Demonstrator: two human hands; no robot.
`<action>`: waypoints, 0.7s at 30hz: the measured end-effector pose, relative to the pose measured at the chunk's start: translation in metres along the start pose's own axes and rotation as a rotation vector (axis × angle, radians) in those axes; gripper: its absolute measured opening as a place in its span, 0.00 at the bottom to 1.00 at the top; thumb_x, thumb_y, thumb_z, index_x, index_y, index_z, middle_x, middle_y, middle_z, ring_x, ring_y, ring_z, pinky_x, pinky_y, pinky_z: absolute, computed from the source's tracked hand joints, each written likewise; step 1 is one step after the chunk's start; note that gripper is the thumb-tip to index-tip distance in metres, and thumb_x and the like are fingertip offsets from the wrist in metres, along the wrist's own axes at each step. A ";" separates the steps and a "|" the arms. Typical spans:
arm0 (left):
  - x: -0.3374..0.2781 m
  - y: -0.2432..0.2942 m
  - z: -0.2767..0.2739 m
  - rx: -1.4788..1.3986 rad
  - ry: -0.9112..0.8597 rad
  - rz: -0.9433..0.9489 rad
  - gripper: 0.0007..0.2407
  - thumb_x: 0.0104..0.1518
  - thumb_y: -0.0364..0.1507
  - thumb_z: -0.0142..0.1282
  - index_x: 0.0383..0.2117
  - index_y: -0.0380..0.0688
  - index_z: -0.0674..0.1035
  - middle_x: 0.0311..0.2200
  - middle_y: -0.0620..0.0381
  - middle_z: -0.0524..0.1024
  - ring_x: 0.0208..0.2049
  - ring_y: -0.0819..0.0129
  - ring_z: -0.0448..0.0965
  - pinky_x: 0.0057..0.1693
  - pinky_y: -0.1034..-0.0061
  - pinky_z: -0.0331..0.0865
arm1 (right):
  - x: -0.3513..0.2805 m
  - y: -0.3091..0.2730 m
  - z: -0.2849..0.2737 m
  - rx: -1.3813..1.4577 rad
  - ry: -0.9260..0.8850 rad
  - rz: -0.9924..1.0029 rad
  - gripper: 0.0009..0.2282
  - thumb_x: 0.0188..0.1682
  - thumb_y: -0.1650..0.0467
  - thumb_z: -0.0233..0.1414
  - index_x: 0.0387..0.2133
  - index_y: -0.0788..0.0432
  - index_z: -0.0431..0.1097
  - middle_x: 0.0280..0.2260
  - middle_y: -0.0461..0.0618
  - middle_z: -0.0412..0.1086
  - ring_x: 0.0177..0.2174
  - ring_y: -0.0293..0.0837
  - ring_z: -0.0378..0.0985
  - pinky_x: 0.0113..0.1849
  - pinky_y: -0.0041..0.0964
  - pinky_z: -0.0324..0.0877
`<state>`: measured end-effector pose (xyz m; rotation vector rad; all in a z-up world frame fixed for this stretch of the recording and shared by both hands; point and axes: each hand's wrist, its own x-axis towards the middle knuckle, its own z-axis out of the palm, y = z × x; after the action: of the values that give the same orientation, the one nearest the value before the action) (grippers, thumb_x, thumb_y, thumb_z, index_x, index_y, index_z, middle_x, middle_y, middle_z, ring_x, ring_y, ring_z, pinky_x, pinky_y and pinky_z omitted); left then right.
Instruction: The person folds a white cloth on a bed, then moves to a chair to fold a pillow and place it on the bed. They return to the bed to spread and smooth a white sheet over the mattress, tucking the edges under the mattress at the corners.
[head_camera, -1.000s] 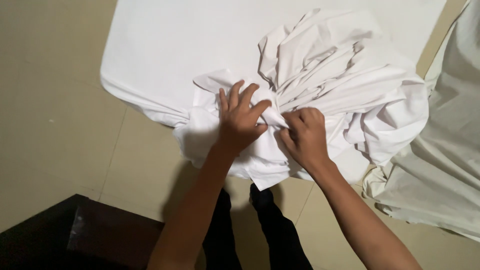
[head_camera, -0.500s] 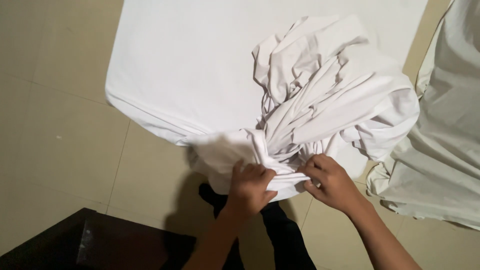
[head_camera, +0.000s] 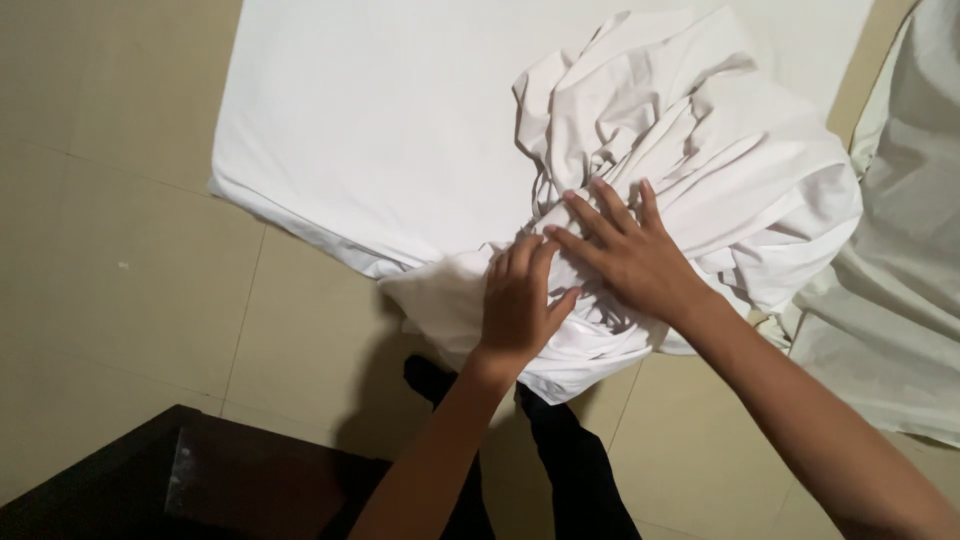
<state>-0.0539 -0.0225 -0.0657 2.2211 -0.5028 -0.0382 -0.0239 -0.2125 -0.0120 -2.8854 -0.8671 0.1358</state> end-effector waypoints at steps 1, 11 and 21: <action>-0.001 -0.002 0.005 -0.007 -0.002 -0.003 0.29 0.47 0.31 0.70 0.56 0.38 0.70 0.54 0.41 0.71 0.55 0.43 0.70 0.62 0.53 0.61 | -0.002 0.007 0.015 -0.001 -0.008 0.002 0.36 0.27 0.70 0.62 0.58 0.48 0.69 0.62 0.57 0.62 0.60 0.62 0.60 0.54 0.75 0.49; -0.030 -0.008 0.006 0.062 -0.038 -0.176 0.27 0.46 0.32 0.69 0.55 0.45 0.73 0.48 0.48 0.75 0.53 0.47 0.72 0.59 0.54 0.63 | -0.012 -0.009 0.005 0.221 0.079 -0.023 0.12 0.37 0.69 0.62 0.33 0.58 0.71 0.30 0.50 0.69 0.37 0.50 0.75 0.58 0.55 0.64; -0.050 0.034 -0.063 0.198 0.128 -0.120 0.18 0.45 0.33 0.67 0.44 0.49 0.80 0.43 0.62 0.79 0.53 0.60 0.74 0.65 0.38 0.54 | -0.015 -0.063 -0.127 0.361 0.240 -0.051 0.15 0.34 0.69 0.64 0.33 0.62 0.70 0.35 0.53 0.71 0.44 0.58 0.75 0.44 0.47 0.73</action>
<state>-0.0994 0.0233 -0.0068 2.4270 -0.3136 0.0935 -0.0553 -0.1807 0.1234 -2.4799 -0.7788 -0.0535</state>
